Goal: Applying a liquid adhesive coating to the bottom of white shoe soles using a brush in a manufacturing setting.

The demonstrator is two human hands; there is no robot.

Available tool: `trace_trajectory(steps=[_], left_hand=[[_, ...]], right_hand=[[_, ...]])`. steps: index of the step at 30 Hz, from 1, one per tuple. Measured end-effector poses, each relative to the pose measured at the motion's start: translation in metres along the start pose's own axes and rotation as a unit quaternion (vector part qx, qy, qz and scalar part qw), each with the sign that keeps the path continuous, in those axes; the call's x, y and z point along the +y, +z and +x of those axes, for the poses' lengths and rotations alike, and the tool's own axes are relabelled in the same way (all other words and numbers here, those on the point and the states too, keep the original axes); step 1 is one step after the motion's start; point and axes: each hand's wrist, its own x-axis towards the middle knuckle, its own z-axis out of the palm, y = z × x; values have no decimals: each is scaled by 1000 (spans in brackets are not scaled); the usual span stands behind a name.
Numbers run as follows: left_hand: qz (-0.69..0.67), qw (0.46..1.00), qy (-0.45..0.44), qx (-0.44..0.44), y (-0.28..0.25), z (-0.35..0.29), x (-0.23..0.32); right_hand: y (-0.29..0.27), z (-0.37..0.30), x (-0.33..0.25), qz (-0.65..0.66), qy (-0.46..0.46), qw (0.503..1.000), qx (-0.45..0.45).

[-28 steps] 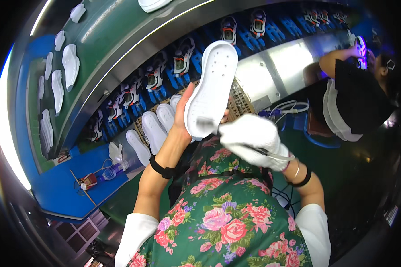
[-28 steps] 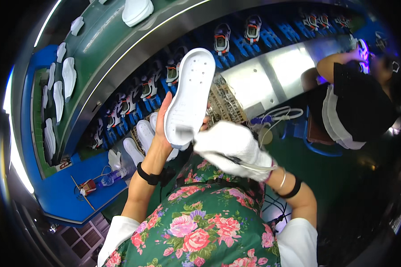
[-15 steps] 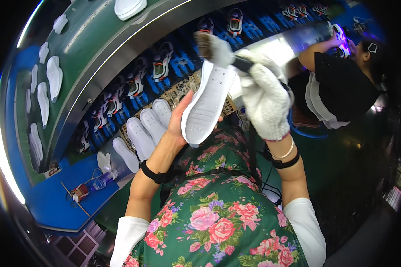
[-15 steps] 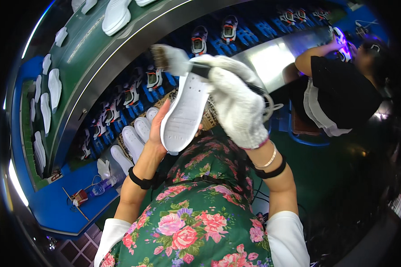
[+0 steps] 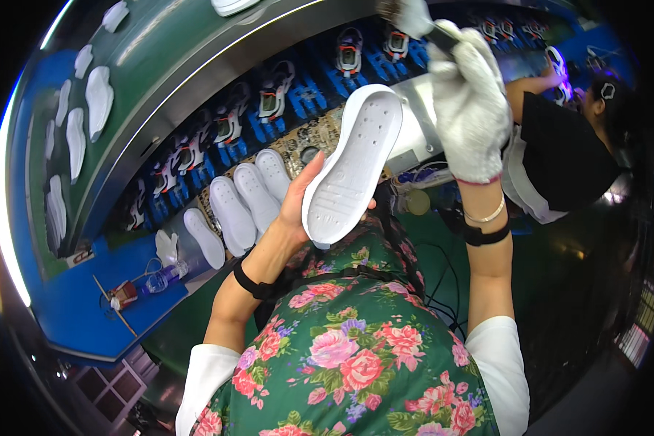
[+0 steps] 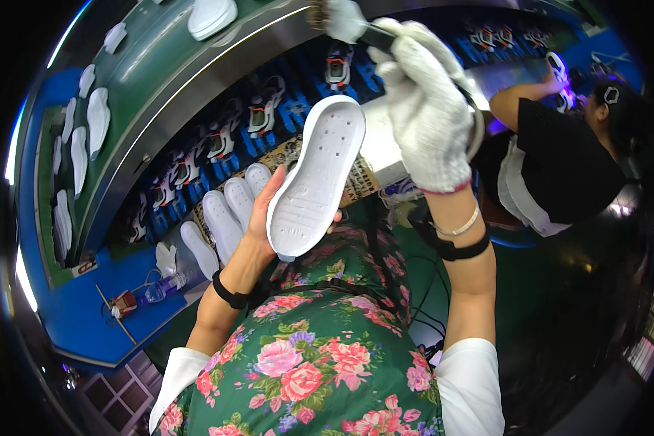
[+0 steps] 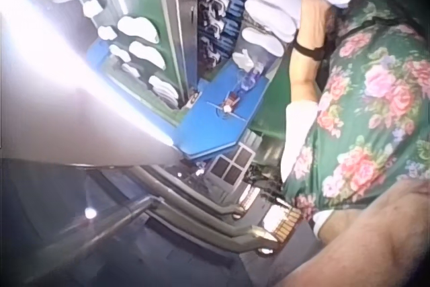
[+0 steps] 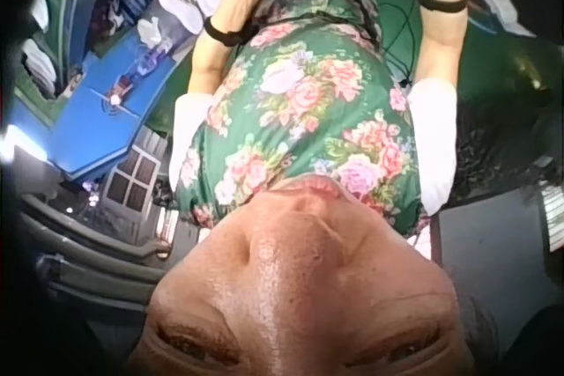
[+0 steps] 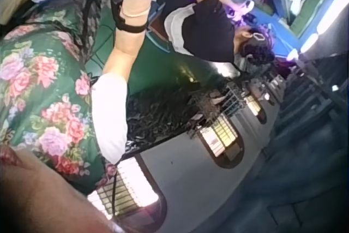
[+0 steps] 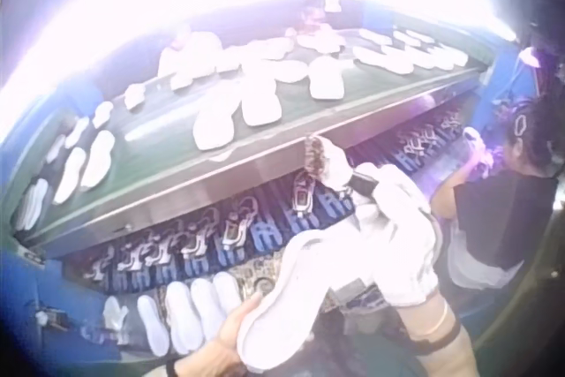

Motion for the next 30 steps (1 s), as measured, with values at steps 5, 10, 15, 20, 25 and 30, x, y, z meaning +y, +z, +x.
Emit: trace_trajectory(steps=[5,10,15,20,25,30], left_hand=[[41,991,116,-48,17,-35,24],[102,940,239,-222,43,-77,82],[57,923,302,-232,61,-82,192],[-208,872,398,-195,56,-54,249],[123,876,465,27,84,-8,217],[654,587,464,114,144,58,217]], right_hand=[[-27,-33,-12,61,24,996,55],[-60,-80,9,53,111,980,154],[-66,-113,46,18,184,968,170],[-59,-127,75,-11,215,959,187],[-61,-128,75,-12,210,955,208],[-79,-135,76,-7,206,951,231]])
